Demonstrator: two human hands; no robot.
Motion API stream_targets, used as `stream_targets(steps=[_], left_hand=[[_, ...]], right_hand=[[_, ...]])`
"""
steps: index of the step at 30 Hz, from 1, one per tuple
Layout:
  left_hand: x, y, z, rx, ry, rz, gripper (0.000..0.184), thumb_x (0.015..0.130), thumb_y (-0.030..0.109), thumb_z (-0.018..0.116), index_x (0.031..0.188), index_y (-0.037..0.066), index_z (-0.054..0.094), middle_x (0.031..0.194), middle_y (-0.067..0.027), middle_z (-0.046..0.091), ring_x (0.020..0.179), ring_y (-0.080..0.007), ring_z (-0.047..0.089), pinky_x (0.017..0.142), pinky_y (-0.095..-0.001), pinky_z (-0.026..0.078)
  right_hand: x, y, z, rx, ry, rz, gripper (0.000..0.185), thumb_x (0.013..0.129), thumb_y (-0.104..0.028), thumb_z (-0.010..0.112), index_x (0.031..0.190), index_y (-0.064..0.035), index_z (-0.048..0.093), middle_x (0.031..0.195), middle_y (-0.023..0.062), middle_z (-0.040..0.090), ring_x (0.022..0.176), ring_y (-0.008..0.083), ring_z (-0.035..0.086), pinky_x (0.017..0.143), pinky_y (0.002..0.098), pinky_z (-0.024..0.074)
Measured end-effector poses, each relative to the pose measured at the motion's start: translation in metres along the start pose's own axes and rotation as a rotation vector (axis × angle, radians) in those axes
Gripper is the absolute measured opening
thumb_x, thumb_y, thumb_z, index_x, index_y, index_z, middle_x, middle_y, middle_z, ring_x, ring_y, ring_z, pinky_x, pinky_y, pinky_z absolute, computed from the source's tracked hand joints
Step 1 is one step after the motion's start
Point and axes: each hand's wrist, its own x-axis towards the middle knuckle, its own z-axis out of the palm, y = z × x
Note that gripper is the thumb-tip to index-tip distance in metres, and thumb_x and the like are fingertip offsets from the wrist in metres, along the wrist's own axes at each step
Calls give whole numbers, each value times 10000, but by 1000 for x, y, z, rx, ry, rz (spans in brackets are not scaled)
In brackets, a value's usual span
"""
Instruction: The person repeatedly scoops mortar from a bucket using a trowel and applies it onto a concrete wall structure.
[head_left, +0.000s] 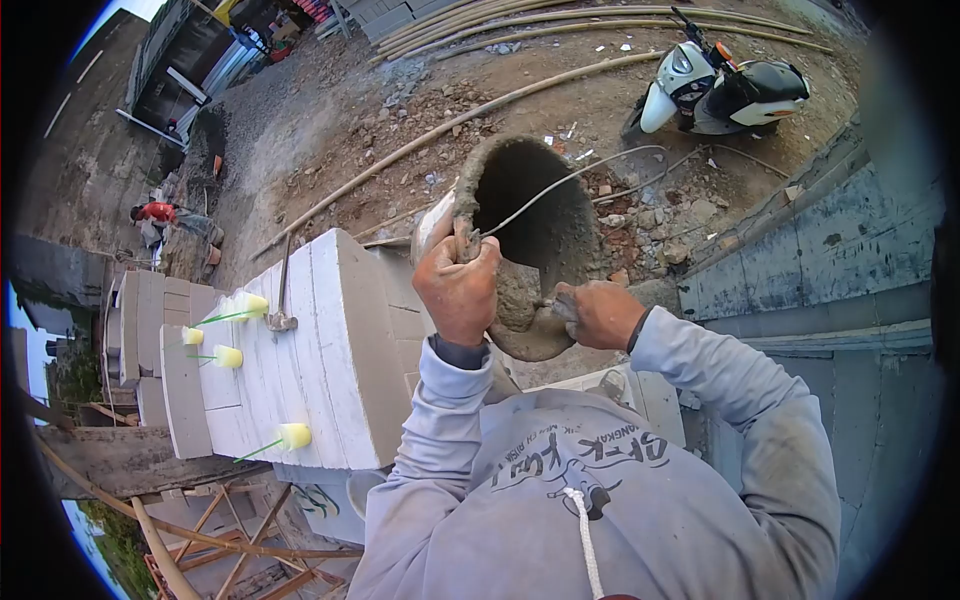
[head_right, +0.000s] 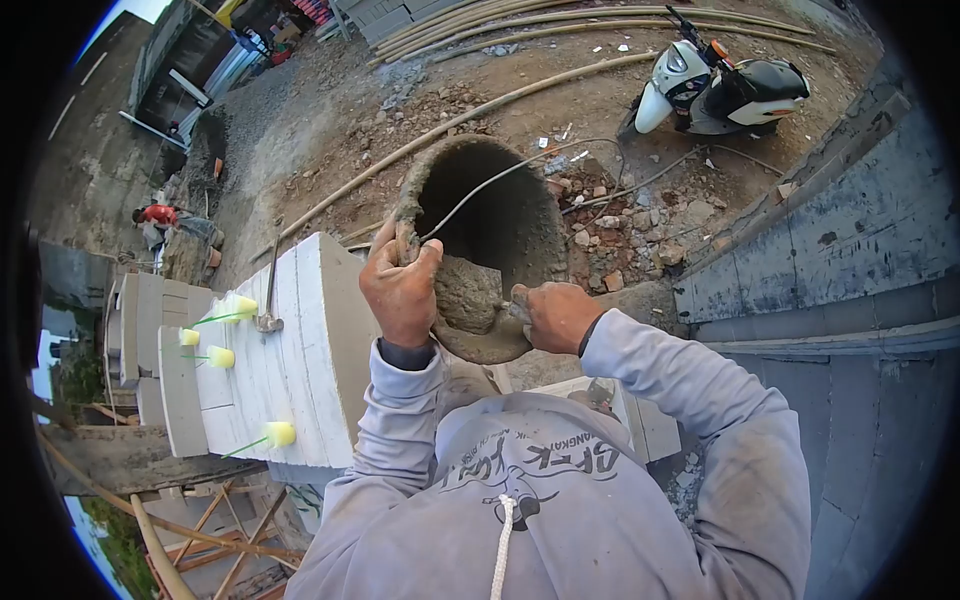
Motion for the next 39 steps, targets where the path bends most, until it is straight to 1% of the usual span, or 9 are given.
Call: stream_targets(steps=[4,9,17,19,22,26,32,35,39], left_hand=[[2,-8,-26,-273,40,-352,343,769,46,668,1076,-83,584,931,-63,625,770,-104,555,693,-249,462],[-10,-58,-27,-611,192,-594,300,751,7,657,1031,-84,597,912,-77,630,773,-132,581,746,-242,468],[-46,-109,3,-849,53,-936,76,747,26,636,812,9,601,792,-60,608,712,-163,596,676,-291,502],[-56,-139,22,-899,-40,-964,65,760,37,601,805,-10,604,819,-92,618,729,-194,610,715,-320,521],[-57,-108,42,-862,-113,-957,70,754,50,590,792,-8,604,823,-93,614,739,-205,605,717,-336,519],[-62,-97,59,-772,-126,-919,45,732,50,605,756,12,602,789,-70,599,702,-190,581,682,-325,498],[-58,-79,58,-639,-138,-833,103,732,21,596,657,64,541,710,-9,530,651,-140,530,657,-291,474],[-56,-105,51,-620,-157,-824,47,707,0,588,733,36,571,785,-25,562,706,-154,535,703,-283,456],[-53,-91,47,-554,-203,-788,192,695,-14,577,885,-18,605,888,-61,606,783,-184,568,764,-298,462]], right_hand=[[12,5,-34,-162,-11,-23,247,720,-151,588,945,-51,582,746,204,638,750,386,637,675,471,515],[-1,25,-55,-196,64,-39,282,696,-202,625,931,-50,594,714,210,624,713,391,625,652,469,507],[-97,61,-126,-183,139,142,422,673,-263,721,1028,-83,582,764,176,626,743,380,614,643,433,488],[-140,78,-150,-195,167,234,416,674,-276,732,1006,-70,590,781,164,625,739,349,619,648,407,489],[-208,64,-220,-60,330,269,333,703,-257,721,888,-3,610,698,175,615,629,314,609,625,405,496],[-295,49,-308,84,626,660,262,692,-161,719,875,-6,611,635,36,563,483,112,518,446,266,420],[-428,141,-436,411,1110,943,260,852,-308,619,792,-57,588,641,23,541,500,112,497,435,247,424],[-430,148,-432,485,1254,839,272,859,-316,611,804,-50,589,633,21,533,484,103,479,424,234,413],[-388,139,-412,423,1351,776,251,856,-291,625,821,-46,581,627,14,522,465,101,468,415,227,400]])
